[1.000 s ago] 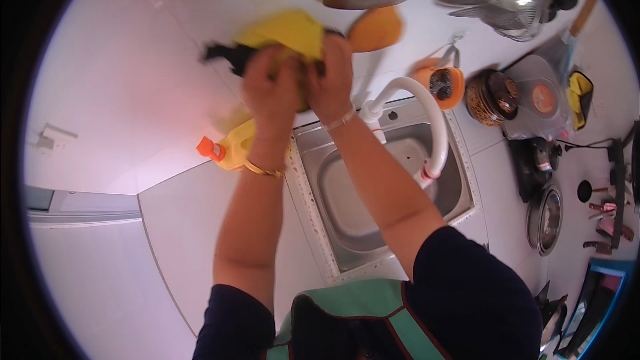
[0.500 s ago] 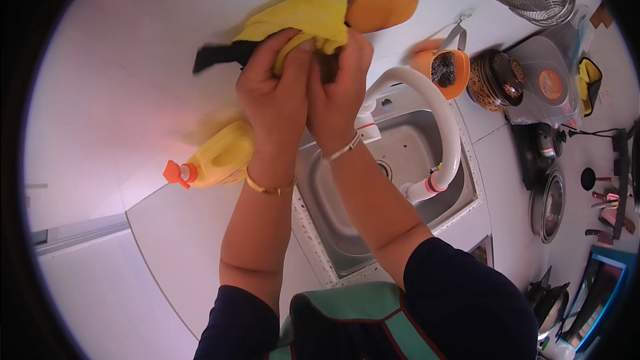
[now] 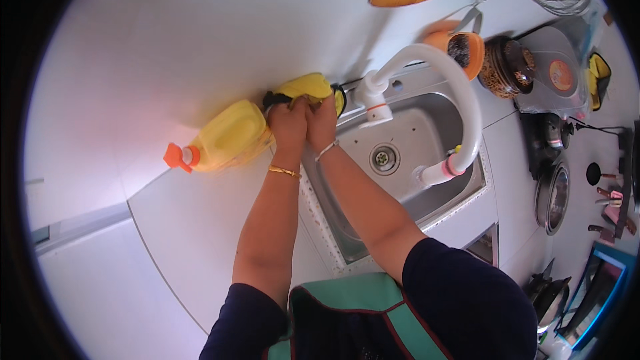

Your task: The person wipes a bowl with a cloth, cleans the sink area and countertop, pours oil into a small bowl, adds ingredients from jars into bowls, boils noodles in a pot with chopsticks, and wipes a tray.

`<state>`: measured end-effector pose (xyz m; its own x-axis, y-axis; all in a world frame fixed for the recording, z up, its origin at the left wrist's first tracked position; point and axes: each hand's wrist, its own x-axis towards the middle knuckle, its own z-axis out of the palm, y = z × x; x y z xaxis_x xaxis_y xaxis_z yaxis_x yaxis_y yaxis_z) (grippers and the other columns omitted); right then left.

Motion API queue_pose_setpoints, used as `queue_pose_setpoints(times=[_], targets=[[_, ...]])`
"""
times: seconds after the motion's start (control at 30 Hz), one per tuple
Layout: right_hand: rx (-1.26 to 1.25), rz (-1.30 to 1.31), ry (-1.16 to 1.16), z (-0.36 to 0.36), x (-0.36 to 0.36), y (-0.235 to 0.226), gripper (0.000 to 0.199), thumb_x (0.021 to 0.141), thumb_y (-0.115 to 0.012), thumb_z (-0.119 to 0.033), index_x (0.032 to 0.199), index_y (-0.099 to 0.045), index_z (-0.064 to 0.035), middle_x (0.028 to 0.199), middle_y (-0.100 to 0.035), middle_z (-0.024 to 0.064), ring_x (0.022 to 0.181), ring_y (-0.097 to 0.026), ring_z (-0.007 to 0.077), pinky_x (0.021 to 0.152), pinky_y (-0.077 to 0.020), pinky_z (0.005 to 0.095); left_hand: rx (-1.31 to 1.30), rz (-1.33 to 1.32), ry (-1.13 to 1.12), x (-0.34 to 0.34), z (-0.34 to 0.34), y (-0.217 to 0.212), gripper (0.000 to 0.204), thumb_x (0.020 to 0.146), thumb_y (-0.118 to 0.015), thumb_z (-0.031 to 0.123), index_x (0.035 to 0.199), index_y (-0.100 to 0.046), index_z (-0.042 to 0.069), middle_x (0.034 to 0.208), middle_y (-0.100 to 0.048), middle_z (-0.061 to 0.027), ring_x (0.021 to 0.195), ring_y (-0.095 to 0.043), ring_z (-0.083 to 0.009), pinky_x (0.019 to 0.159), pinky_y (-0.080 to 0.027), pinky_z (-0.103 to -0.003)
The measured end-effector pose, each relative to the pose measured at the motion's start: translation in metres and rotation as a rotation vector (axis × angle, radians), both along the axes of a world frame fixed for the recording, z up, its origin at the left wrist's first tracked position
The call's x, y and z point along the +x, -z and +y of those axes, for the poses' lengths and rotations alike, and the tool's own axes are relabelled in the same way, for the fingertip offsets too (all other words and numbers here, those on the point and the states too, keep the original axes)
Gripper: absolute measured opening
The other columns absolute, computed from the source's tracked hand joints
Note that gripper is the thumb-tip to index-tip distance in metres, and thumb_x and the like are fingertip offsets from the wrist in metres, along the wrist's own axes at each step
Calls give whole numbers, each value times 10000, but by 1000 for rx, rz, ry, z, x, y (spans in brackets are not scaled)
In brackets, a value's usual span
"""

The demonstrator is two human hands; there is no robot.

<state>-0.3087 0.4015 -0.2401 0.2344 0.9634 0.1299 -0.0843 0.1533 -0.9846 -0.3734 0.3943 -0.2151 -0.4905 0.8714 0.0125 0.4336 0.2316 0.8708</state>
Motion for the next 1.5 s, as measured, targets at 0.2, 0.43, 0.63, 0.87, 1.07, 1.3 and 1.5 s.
queue_pose_setpoints(times=[0.2,0.43,0.63,0.87,1.07,1.3,1.5], targets=[[-73,-123,-167,-11,-34,-8,299,775,-614,-37,1058,-519,-18,980,-600,157,908,-596,311,795,-468,345,253,2,-147,-29,-28,9,266,778,-656,210,783,-631,-55,673,-639,-146,614,-615,-156,600,-473,-305],[-60,-82,-213,-14,-47,-59,314,758,-629,-31,1056,-528,-27,1005,-586,157,928,-571,331,792,-468,361,432,238,-170,-49,-29,-32,210,789,-667,145,865,-634,-48,845,-665,-109,712,-607,-174,673,-474,-276],[320,-225,-74,0,-21,-159,308,786,-613,-23,1069,-490,-14,1062,-522,133,943,-542,262,768,-467,344,730,-334,-74,-16,-8,-142,161,777,-662,74,911,-653,-15,858,-656,-102,737,-609,-223,710,-484,-269],[162,80,229,40,35,-14,303,929,-445,-207,1178,-419,-36,1109,-467,89,1067,-459,207,960,-353,360,462,-155,627,47,46,-58,141,838,-562,107,898,-629,-1,745,-624,-139,668,-587,-211,631,-457,-296],[90,-546,207,32,33,4,401,861,-500,-220,1200,-432,-16,1169,-439,119,1142,-372,259,1061,-218,425,298,-340,665,40,54,-26,158,848,-544,109,913,-623,-11,751,-634,-125,641,-548,-186,644,-461,-307],[66,-1205,168,12,49,-2,640,806,-597,-151,1339,-273,-7,1329,-317,213,1148,-440,332,951,-381,386,344,-123,596,44,45,-9,220,859,-495,151,938,-615,-16,848,-628,-210,756,-597,-356,695,-474,-387],[76,-1568,28,10,44,11,659,740,-639,-223,1297,-360,-10,1328,-317,221,1277,-217,440,1055,-265,451,150,62,695,35,47,16,228,843,-463,187,875,-612,18,856,-607,-237,808,-571,-419,706,-458,-472]])
